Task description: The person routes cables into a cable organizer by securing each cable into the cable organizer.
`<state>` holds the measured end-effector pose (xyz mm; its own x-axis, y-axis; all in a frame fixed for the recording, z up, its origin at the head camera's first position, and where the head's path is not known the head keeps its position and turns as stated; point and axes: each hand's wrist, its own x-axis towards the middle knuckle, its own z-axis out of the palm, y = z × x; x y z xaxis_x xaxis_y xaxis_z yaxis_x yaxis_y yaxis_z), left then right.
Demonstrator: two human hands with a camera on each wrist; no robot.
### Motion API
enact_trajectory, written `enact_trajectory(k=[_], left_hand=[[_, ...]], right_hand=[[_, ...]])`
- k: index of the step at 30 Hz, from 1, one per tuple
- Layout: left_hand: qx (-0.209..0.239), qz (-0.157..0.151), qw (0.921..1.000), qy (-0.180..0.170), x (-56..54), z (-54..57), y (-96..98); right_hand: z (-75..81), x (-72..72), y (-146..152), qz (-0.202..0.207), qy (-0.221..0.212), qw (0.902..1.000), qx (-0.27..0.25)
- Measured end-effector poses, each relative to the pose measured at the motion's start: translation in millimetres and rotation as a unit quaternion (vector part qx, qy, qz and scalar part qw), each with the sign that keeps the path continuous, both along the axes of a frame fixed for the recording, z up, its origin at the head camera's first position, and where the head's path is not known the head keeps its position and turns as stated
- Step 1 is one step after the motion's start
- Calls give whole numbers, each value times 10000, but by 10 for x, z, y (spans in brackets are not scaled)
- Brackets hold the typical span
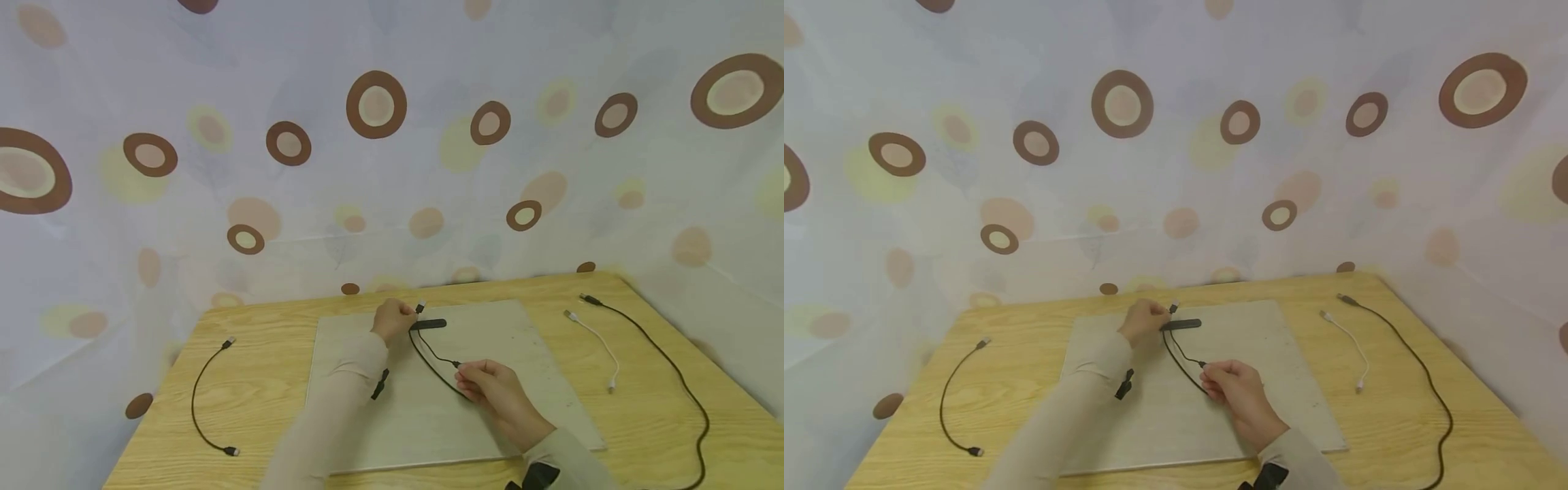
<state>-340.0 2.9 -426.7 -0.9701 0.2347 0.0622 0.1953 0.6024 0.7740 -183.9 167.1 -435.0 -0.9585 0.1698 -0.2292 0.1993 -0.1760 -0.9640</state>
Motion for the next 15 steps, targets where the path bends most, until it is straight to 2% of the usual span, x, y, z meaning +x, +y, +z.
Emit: enact_trajectory(k=[7,11,15], left_hand=[[-304,211,9993,74,-114,-181,54],[-411,467,9981,25,-103,-210,105],[-632,729,9953,-55,-81,-193,174]], right_hand=[[-7,-60,-41,-6,39,9998,-181],[-12,-91,-40,11,-54,9998,-181],[-16,-111,-8,34,-147,9996,-227]])
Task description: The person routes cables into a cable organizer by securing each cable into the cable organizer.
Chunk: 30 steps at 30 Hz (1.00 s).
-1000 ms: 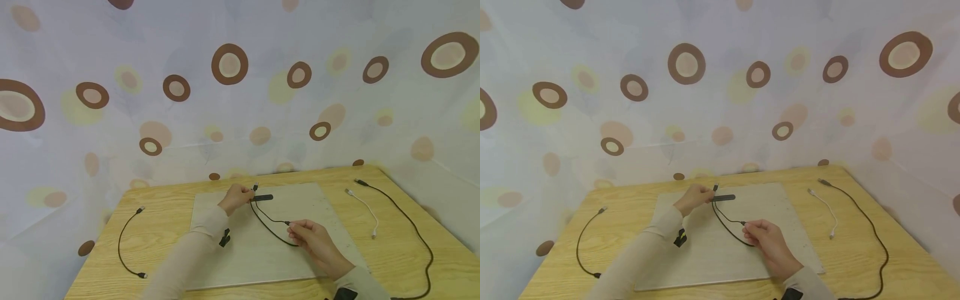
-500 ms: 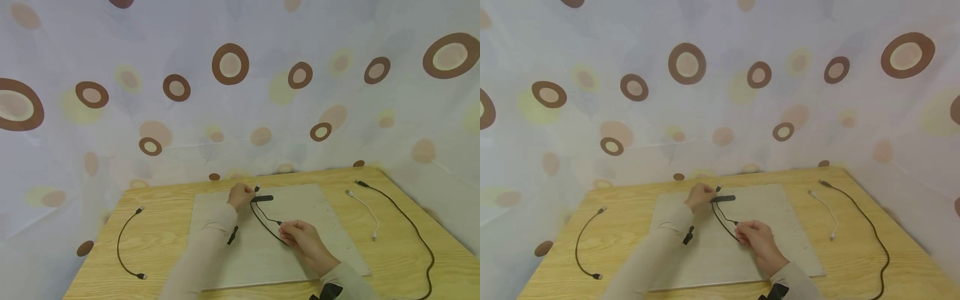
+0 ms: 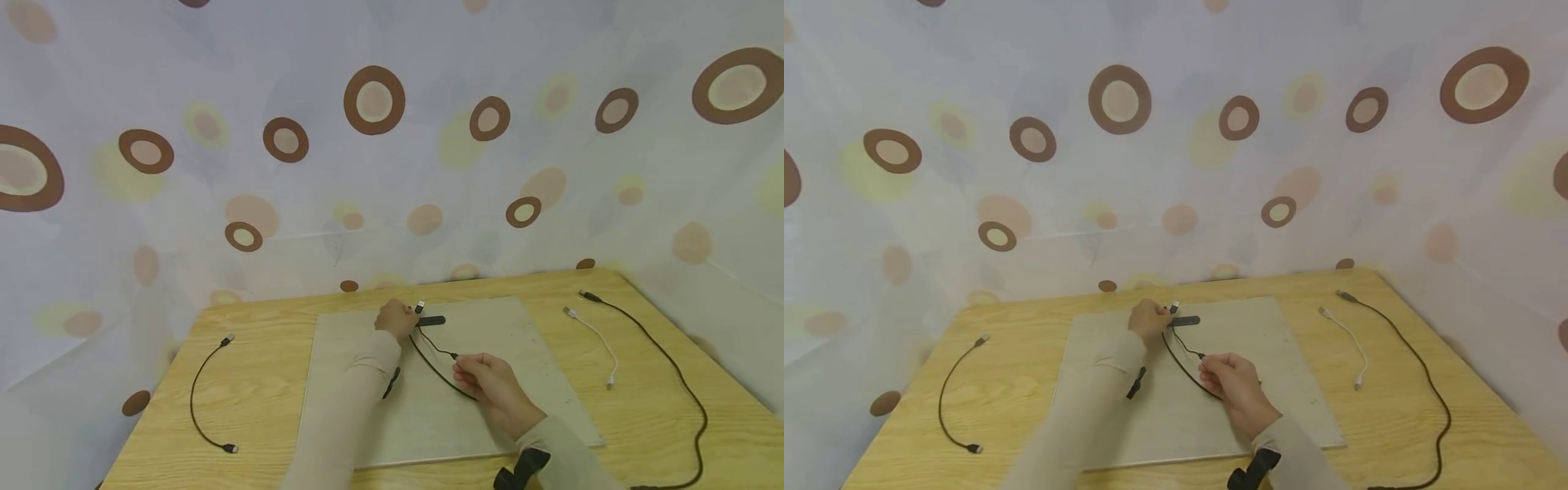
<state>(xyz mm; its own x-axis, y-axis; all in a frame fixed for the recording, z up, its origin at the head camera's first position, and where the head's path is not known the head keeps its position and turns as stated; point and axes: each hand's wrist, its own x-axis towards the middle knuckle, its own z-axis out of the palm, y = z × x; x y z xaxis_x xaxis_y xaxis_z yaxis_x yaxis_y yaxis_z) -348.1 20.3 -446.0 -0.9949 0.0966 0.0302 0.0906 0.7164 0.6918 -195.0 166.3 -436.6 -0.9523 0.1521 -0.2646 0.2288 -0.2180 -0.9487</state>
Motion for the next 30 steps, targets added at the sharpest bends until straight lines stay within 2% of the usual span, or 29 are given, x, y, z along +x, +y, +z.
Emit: enact_trajectory(k=[4,11,14,19,30], left_hand=[[-254,170,9995,-27,36,56,44],[-534,133,9984,119,57,82,76],[-417,205,9988,180,66,83,67],[-43,278,9996,22,56,66,53],[300,280,9991,-115,41,73,26]], right_hand=[[6,-8,29,-18,-23,10000,58],[6,-30,44,-20,16,10000,20],[6,-22,46,12,19,10000,-18],[3,-20,43,34,-8,10000,27],[-24,-35,43,47,-92,9998,144]])
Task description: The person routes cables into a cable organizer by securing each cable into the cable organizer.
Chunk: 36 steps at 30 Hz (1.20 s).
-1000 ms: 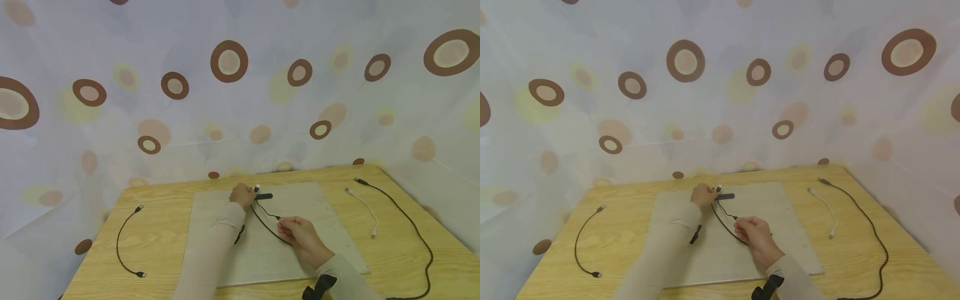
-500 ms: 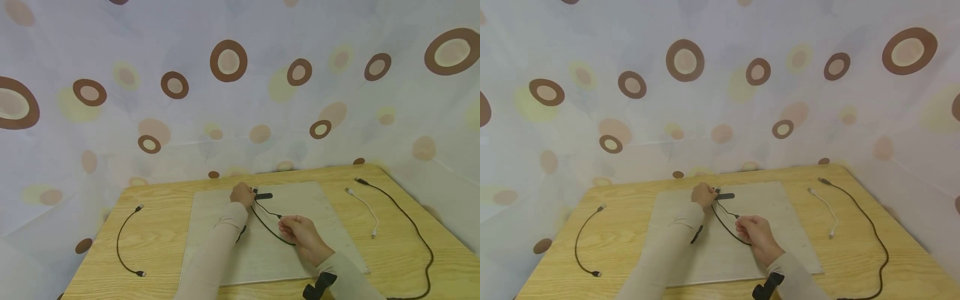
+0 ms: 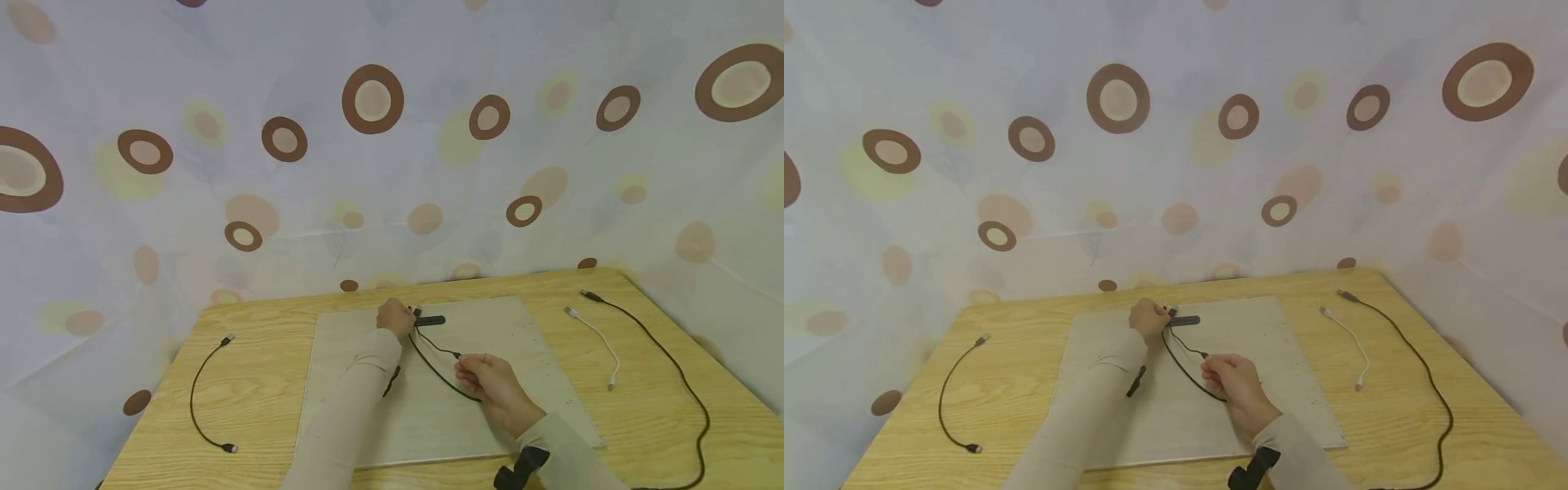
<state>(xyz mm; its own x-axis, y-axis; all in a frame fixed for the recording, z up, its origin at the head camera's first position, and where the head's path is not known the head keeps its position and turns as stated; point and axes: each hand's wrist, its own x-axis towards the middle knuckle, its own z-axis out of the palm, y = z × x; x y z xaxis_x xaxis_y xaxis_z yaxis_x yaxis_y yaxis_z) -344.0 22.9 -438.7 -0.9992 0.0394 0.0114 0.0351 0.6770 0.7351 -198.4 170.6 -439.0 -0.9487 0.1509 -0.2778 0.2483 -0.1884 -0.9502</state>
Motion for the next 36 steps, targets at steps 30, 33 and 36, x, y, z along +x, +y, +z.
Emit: enact_trajectory(k=[30,33,36], left_hand=[[-92,166,9998,-61,-29,-12,51],[-140,168,9997,90,-14,-8,49],[-166,137,9996,209,10,7,37]], right_hand=[[-16,17,-26,85,-12,10000,-10],[-24,9,-22,109,36,9999,-79],[-27,16,-5,131,61,9998,-156]])
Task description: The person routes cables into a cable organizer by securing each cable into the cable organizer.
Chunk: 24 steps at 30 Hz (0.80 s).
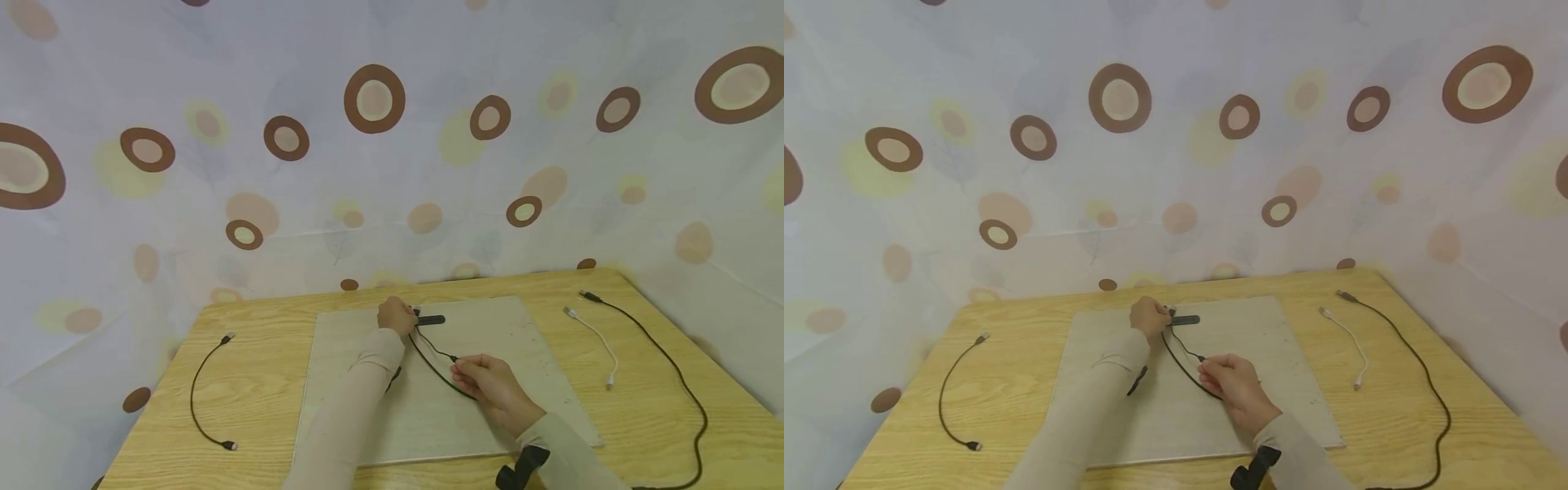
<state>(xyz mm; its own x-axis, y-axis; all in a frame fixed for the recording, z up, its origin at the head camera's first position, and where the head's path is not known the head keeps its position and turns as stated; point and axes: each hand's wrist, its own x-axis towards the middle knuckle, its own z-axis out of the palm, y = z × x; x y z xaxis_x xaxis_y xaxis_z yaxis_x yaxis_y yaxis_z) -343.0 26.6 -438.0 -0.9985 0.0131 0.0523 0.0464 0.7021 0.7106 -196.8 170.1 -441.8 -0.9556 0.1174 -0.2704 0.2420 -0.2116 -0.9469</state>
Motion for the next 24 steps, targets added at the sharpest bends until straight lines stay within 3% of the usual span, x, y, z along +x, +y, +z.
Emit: enact_trajectory(k=[10,24], left_hand=[[-10,8,10000,13,-41,-31,-37],[41,-49,10000,-30,-37,-50,-44]], right_hand=[[-7,21,20,-38,75,10000,43],[-74,53,56,79,74,9972,742]])
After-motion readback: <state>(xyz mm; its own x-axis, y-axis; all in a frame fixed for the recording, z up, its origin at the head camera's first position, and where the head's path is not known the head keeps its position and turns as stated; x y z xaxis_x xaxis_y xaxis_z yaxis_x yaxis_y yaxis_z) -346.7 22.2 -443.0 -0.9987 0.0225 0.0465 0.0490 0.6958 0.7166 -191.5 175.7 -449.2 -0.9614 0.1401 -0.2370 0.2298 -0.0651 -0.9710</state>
